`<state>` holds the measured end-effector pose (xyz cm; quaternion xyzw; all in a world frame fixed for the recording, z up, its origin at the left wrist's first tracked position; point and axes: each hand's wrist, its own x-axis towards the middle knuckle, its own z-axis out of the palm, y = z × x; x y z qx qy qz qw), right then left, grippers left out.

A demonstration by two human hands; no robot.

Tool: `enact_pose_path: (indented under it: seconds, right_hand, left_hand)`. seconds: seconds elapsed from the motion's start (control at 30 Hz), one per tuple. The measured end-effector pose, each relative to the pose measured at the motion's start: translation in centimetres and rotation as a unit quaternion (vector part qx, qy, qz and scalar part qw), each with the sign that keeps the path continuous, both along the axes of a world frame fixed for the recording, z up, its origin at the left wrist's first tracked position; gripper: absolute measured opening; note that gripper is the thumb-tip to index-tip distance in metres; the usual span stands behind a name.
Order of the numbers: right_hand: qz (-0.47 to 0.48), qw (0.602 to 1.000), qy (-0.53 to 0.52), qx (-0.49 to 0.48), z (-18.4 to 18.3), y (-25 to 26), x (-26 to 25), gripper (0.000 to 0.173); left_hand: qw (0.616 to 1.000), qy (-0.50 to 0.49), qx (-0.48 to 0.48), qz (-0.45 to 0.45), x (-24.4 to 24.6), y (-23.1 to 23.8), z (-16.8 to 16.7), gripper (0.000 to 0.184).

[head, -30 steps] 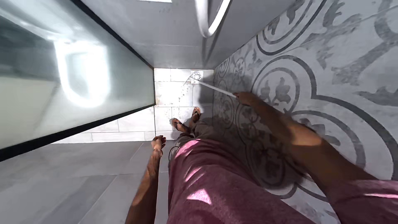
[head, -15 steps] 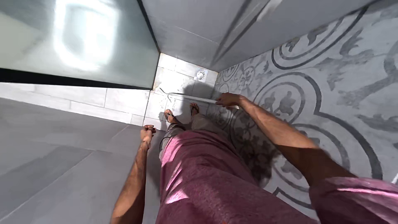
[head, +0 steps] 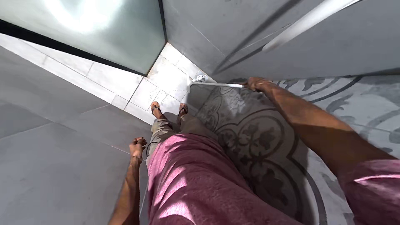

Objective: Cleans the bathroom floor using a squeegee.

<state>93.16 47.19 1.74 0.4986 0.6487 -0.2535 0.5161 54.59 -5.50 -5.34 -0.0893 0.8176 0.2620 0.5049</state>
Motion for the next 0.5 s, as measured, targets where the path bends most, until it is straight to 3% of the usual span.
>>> enact_pose_path:
  seconds: [0.13, 0.3, 0.5]
  right_hand:
    - [-0.012, 0.999, -0.026, 0.014, 0.2, 1.7, 2.7, 0.036]
    - [-0.012, 0.999, -0.032, 0.034, 2.9, 3.1, 3.9, 0.035]
    - [-0.115, 0.993, -0.032, 0.003, 3.4, 2.4, 3.4, 0.036]
  left_hand:
    - [1.000, -0.007, 0.023, 0.016, 1.4, 1.4, 0.8, 0.028]
    - [0.999, 0.011, 0.030, 0.018, -0.3, 3.0, 1.6, 0.028]
    - [0.998, 0.038, 0.038, 0.024, -1.3, 3.9, 1.3, 0.029]
